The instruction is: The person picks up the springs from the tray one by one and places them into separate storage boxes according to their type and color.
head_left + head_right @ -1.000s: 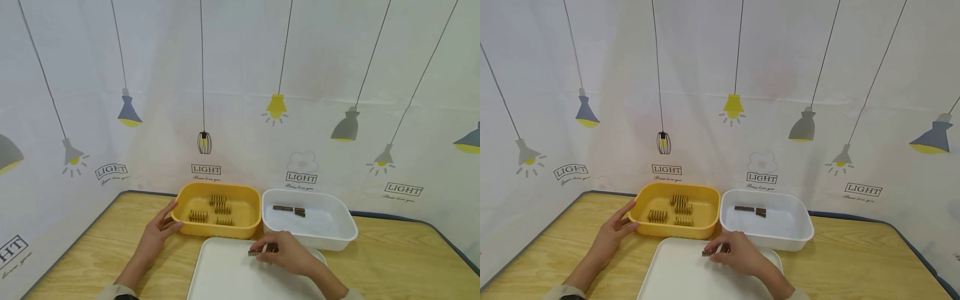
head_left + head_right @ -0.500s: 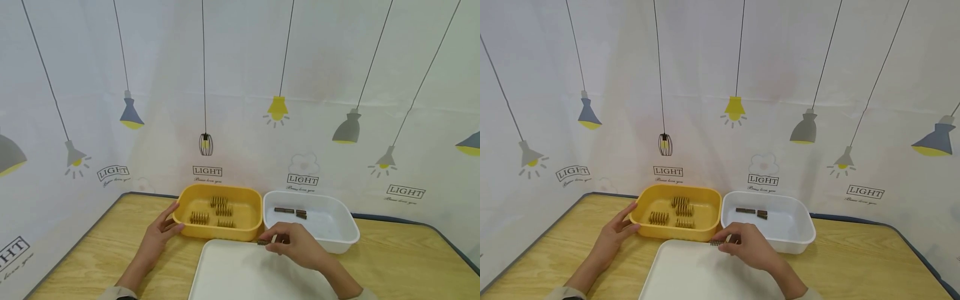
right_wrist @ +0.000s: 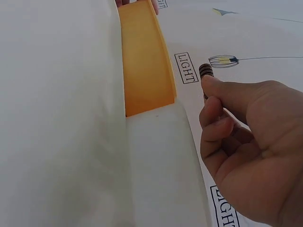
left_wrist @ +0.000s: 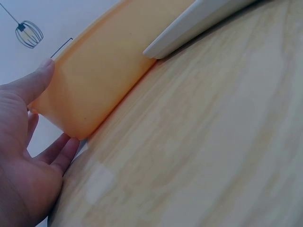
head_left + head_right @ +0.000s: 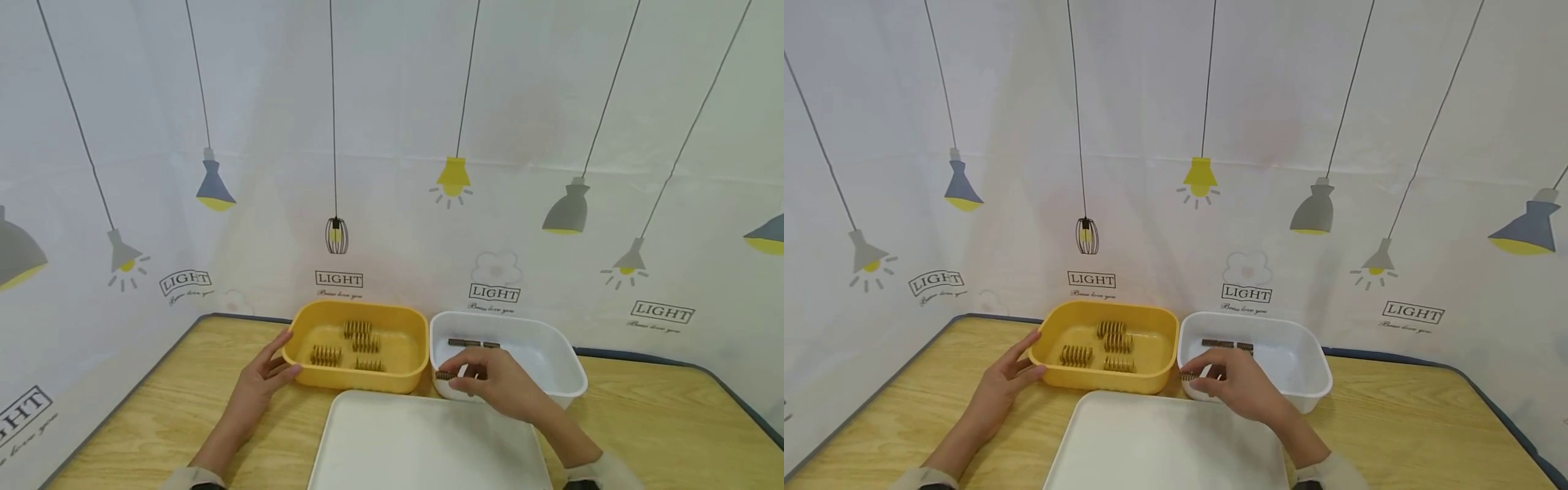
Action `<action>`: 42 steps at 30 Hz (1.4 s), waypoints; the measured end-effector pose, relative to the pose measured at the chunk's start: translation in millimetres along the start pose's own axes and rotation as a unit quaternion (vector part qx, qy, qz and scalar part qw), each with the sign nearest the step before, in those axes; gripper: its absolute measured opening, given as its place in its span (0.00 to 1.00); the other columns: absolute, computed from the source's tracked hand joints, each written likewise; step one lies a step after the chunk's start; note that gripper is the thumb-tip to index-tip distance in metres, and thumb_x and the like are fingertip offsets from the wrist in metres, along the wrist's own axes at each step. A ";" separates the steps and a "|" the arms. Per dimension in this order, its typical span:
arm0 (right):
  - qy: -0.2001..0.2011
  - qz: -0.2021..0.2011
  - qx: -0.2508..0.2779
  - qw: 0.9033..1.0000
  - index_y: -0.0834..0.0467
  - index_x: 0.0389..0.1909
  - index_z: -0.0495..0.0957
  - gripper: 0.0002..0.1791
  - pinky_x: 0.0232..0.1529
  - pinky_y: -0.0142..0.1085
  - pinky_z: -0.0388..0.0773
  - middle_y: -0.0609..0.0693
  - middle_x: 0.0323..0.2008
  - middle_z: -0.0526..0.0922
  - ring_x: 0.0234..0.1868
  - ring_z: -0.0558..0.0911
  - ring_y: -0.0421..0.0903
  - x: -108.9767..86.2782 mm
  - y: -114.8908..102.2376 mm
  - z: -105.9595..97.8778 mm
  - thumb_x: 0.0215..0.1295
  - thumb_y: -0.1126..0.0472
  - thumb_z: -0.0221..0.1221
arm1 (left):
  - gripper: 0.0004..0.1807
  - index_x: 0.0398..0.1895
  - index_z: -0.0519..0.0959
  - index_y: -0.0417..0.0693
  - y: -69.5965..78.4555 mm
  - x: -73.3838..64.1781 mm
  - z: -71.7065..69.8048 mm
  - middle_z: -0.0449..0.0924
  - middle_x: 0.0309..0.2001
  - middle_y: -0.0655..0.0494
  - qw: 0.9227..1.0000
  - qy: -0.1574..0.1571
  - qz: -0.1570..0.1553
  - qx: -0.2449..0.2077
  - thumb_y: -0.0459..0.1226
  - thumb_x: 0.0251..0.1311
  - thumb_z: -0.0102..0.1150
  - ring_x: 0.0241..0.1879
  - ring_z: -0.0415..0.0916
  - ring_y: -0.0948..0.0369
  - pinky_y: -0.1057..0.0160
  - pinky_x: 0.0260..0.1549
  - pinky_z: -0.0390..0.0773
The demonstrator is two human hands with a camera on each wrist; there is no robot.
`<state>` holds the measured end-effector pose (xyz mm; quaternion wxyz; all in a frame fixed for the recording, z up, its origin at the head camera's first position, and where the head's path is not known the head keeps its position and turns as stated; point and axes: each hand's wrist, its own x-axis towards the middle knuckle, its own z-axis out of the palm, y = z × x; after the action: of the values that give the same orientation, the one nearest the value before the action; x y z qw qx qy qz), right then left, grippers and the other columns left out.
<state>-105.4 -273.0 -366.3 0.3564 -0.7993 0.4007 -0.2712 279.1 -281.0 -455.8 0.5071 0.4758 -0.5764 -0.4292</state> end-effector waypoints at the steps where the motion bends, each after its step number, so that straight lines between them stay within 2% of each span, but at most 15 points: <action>1: 0.003 0.003 -0.002 1.000 0.53 0.40 0.79 0.10 0.30 0.35 0.76 0.46 0.38 0.80 0.32 0.78 0.47 1.8 5.4 -0.9 0.56 0.60 0.60 | 0.35 0.66 0.57 0.55 0.0 0.0 -0.1 0.46 0.68 0.62 1.000 0.000 0.001 -0.001 0.42 0.54 0.59 0.57 0.60 0.51 0.71 0.44 0.70; 6: 0.014 0.022 -0.006 1.000 0.47 0.40 0.79 0.10 0.31 0.35 0.75 0.41 0.38 0.79 0.34 0.78 0.44 10.1 33.3 -5.0 0.56 0.56 0.60 | 0.36 0.66 0.57 0.56 -0.9 0.2 -0.7 0.46 0.68 0.62 1.000 0.003 -0.002 -0.003 0.42 0.54 0.59 0.57 0.60 0.52 0.71 0.44 0.70; 9: 0.019 0.029 -0.004 0.999 0.46 0.40 0.79 0.10 0.32 0.35 0.75 0.41 0.38 0.80 0.34 0.78 0.44 13.4 42.9 -7.3 0.55 0.55 0.60 | 0.36 0.66 0.58 0.57 -1.7 0.4 -0.7 0.47 0.68 0.62 1.000 0.003 -0.004 -0.001 0.42 0.54 0.59 0.57 0.60 0.52 0.71 0.44 0.70; 14: 0.030 0.041 -0.019 0.999 0.46 0.40 0.80 0.10 0.30 0.35 0.75 0.40 0.38 0.80 0.33 0.77 0.44 19.3 50.6 -11.8 0.56 0.56 0.60 | 0.35 0.66 0.58 0.57 -2.5 0.9 -0.5 0.47 0.67 0.64 1.000 0.003 -0.004 0.003 0.42 0.53 0.59 0.57 0.60 0.53 0.70 0.44 0.70; 21: 0.023 0.065 -0.028 0.997 0.47 0.40 0.80 0.10 0.30 0.36 0.75 0.41 0.39 0.79 0.34 0.76 0.46 28.5 60.7 -16.8 0.56 0.57 0.60 | 0.35 0.65 0.58 0.58 -4.1 1.5 -0.9 0.47 0.67 0.64 1.000 0.004 -0.008 0.005 0.43 0.53 0.60 0.57 0.61 0.53 0.70 0.44 0.70; 28: 0.021 0.069 -0.067 0.995 0.51 0.39 0.81 0.09 0.26 0.36 0.74 0.45 0.34 0.79 0.28 0.75 0.45 37.2 68.3 -16.4 0.55 0.59 0.61 | 0.35 0.65 0.59 0.58 -3.8 1.2 -0.3 0.48 0.67 0.64 1.000 0.005 0.000 0.002 0.43 0.53 0.60 0.57 0.61 0.53 0.70 0.44 0.70; 34: 0.030 0.105 -0.052 0.993 0.54 0.38 0.81 0.09 0.27 0.39 0.74 0.47 0.33 0.79 0.28 0.76 0.47 41.3 78.6 -18.8 0.54 0.61 0.61 | 0.36 0.65 0.59 0.57 -1.5 1.1 0.9 0.48 0.67 0.65 1.000 0.009 -0.005 -0.002 0.43 0.52 0.61 0.57 0.61 0.53 0.70 0.44 0.70; 42: 0.035 0.138 -0.064 0.988 0.52 0.35 0.82 0.08 0.27 0.37 0.73 0.46 0.32 0.79 0.26 0.75 0.44 47.8 92.5 -18.5 0.52 0.62 0.63 | 0.35 0.65 0.59 0.57 -1.0 0.6 1.2 0.49 0.67 0.65 1.000 0.014 -0.006 -0.006 0.42 0.52 0.61 0.56 0.62 0.54 0.69 0.44 0.70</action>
<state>-134.7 -358.7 -420.9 0.3244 -0.7474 0.5359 -0.2212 278.0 -281.8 -456.8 0.5152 0.4820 -0.5641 -0.4291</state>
